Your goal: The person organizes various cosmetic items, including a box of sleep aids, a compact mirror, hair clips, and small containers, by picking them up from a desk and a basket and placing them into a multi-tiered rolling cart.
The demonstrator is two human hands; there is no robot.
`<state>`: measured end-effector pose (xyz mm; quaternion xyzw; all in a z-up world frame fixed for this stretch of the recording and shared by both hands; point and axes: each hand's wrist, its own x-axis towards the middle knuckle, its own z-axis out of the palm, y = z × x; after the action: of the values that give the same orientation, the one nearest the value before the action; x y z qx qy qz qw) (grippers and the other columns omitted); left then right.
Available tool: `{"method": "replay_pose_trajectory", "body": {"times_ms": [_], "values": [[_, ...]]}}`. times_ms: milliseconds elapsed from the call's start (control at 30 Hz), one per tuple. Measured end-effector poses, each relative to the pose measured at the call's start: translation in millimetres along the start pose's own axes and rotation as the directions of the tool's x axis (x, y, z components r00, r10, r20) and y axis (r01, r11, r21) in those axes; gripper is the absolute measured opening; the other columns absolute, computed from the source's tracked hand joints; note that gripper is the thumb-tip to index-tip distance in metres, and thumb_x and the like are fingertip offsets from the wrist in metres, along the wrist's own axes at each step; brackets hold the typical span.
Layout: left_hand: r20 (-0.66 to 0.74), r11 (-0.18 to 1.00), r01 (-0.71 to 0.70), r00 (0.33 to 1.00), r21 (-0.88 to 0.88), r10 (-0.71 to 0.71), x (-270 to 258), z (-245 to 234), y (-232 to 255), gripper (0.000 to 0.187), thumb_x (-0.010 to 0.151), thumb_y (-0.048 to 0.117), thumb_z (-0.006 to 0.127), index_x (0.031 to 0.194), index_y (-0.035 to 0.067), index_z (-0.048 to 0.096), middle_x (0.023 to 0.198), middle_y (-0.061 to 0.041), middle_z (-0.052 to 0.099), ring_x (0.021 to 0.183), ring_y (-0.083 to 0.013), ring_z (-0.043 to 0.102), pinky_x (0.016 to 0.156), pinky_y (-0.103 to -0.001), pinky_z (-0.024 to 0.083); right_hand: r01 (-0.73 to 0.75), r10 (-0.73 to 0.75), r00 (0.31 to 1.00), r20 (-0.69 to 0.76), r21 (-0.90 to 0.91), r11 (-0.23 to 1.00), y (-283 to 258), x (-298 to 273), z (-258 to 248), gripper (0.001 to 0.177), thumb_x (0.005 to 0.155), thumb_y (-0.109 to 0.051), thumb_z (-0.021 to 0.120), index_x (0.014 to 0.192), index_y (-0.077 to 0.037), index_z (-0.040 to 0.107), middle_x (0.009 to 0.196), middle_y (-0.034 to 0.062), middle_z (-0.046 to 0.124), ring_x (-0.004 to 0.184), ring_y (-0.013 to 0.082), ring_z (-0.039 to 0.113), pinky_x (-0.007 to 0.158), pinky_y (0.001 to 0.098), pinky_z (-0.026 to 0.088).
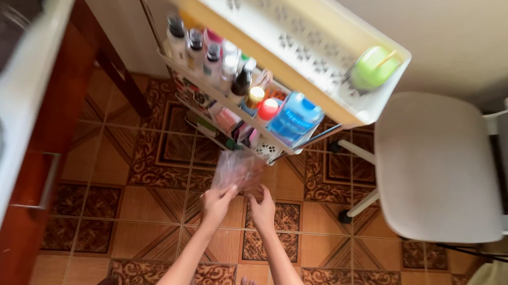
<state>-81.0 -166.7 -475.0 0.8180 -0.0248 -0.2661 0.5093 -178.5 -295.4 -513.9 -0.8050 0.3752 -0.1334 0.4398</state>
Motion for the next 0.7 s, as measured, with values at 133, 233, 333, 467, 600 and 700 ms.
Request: {"method": "replay_pose_trajectory", "body": {"times_ms": [133, 233, 333, 467, 600, 700], "values": [[-0.053, 0.994, -0.105, 0.993, -0.042, 0.103, 48.2, 41.2, -30.9, 0.023, 0.090, 0.031, 0.073, 0.095, 0.010, 0.082, 0.079, 0.001, 0.077, 0.053, -0.0117, 0.066, 0.052, -0.031, 0.052, -0.081, 0.078, 0.996, 0.041, 0.095, 0.992, 7.3, 22.8, 10.4, 0.061, 0.093, -0.006, 0.065, 0.149, 0.002, 0.041, 0.136, 0.0225, 0.061, 0.111, 0.0306, 0.071, 0.095, 0.0405, 0.056], [0.034, 0.996, -0.094, 0.995, 0.013, 0.093, 73.9, 53.8, -39.7, 0.034, 0.097, 0.030, 0.073, 0.081, 0.002, 0.083, 0.064, -0.009, 0.072, 0.054, -0.0141, 0.060, 0.055, -0.030, 0.047, 0.066, -0.077, 0.994, 0.079, 0.131, 0.989, 7.7, 48.3, 18.6, 0.053, 0.097, -0.002, 0.057, 0.149, -0.004, 0.049, 0.133, 0.0228, 0.068, 0.108, 0.0309, 0.074, 0.092, 0.0402, 0.059], [0.119, 0.998, -0.038, 0.992, -0.048, 0.044, 87.2, 61.8, -27.0, 0.030, 0.102, 0.029, 0.067, 0.095, 0.004, 0.082, 0.062, -0.015, 0.061, 0.052, -0.0192, 0.047, 0.051, -0.037, 0.037, 0.288, -0.305, 0.950, 0.063, 0.200, 0.937, 16.7, 71.2, 27.0, 0.070, 0.095, 0.006, 0.054, 0.158, 0.000, 0.026, 0.143, 0.0299, 0.053, 0.124, 0.0375, 0.062, 0.098, 0.0425, 0.057], [0.050, 0.900, -0.424, 0.901, -0.100, 0.430, 107.0, 76.8, -7.9, 0.028, 0.094, 0.026, 0.068, 0.105, 0.003, 0.078, 0.068, -0.023, 0.063, 0.062, -0.0201, 0.065, 0.054, -0.035, 0.048, 0.247, -0.261, 0.964, 0.055, 0.183, 0.952, 49.1, 100.2, 42.3, 0.077, 0.088, 0.009, 0.050, 0.158, -0.004, 0.022, 0.126, 0.0307, 0.063, 0.108, 0.0435, 0.068, 0.085, 0.0468, 0.056], [0.082, 0.837, -0.546, 0.836, 0.022, 0.543, 143.4, 102.4, -12.0, 0.023, 0.089, 0.016, 0.067, 0.098, -0.004, 0.072, 0.082, -0.029, 0.063, 0.067, -0.0380, 0.068, 0.060, -0.041, 0.050, 0.385, -0.380, 0.921, 0.083, -0.050, 0.922, 86.0, 122.6, 59.0, 0.040, 0.098, 0.008, 0.057, 0.131, -0.012, 0.048, 0.114, 0.0293, 0.073, 0.109, 0.0435, 0.073, 0.094, 0.0463, 0.060], [0.156, 0.710, -0.668, 0.743, 0.223, 0.651, 172.6, 114.1, -15.8, 0.016, 0.087, 0.007, 0.061, 0.081, -0.006, 0.070, 0.082, -0.029, 0.066, 0.082, -0.0450, 0.067, 0.067, -0.049, 0.049, 0.293, -0.300, 0.953, 0.029, 0.146, 0.945, 71.5, 120.7, 53.3, 0.083, 0.086, 0.009, 0.052, 0.160, 0.003, 0.015, 0.121, 0.0388, 0.061, 0.108, 0.0511, 0.064, 0.088, 0.0519, 0.053]]}}
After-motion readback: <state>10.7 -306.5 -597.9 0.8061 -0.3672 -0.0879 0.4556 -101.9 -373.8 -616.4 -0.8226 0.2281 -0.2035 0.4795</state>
